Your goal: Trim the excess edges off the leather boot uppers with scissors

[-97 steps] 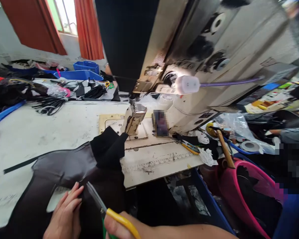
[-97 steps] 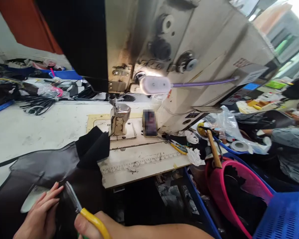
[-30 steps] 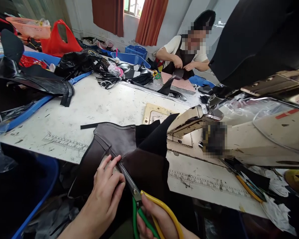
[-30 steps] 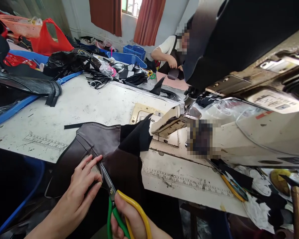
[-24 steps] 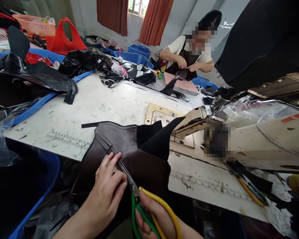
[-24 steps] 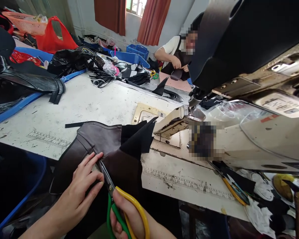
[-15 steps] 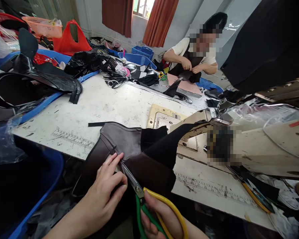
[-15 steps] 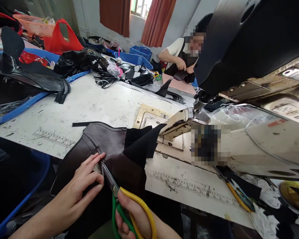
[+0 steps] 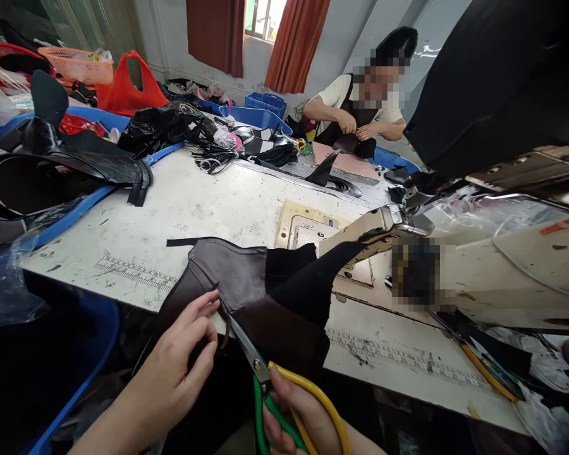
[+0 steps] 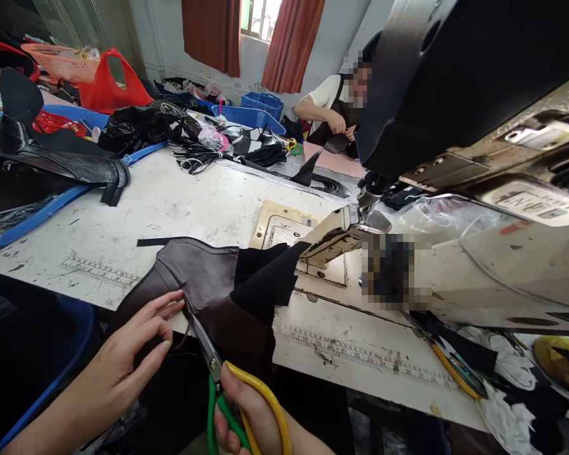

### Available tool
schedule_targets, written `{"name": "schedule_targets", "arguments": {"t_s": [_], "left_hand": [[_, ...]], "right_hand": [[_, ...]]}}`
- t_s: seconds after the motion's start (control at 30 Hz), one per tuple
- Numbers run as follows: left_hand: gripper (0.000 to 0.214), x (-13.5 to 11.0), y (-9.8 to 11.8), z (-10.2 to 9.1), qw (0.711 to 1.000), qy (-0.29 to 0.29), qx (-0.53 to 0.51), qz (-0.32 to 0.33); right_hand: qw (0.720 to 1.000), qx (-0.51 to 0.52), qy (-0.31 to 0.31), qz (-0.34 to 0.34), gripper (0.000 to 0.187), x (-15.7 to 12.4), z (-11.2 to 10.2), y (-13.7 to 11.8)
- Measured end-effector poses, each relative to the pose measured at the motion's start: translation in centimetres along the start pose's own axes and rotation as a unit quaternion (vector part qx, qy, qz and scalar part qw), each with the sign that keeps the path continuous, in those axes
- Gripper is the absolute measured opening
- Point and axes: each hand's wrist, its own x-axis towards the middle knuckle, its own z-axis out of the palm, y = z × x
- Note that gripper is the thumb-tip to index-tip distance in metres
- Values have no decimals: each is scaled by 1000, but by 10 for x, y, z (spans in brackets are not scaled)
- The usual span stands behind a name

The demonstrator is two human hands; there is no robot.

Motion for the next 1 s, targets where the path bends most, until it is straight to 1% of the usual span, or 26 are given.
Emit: {"name": "schedule_targets", "arguments": {"t_s": [0.1,0.17,0.3,0.4,0.5,0.63,0.73,0.8,0.87,0.93,0.97,1.0], "left_hand": [[20,0,-1,0,1000,1,-7,5],[19,-2,0,2,1000,-8,10,20],[19,-7,3,12,999,10,35,34],[18,-9,5,19,999,19,38,25],[17,-9,7,24,999,23,19,21],[16,-8,7,28,999,31,-2,25],[17,-9,7,21,999,25,3,30],[17,-11,9,11,999,36,-7,33],[17,-11,9,2,997,56,-47,29],[13,-8,6,-3,995,80,-57,-10],[10,-5,4,-4,994,96,-33,-39],[13,-2,1,-2,991,112,11,-68]], "right_hand": [[999,-23,43,1,72,4,4,0],[998,-26,50,4,72,8,7,0],[997,-38,64,-4,73,12,9,-1],[997,-47,54,-9,72,10,7,-3],[998,-51,45,-11,72,9,6,-6],[998,-59,33,0,74,14,10,-11],[999,-46,10,-9,73,19,13,-13],[999,-40,12,-13,71,20,14,-14],[999,-45,25,-16,71,19,14,-14],[998,-52,36,-10,70,17,15,-13],[998,-56,43,-8,70,17,16,-13],[997,-62,50,-8,70,17,17,-12]]}}
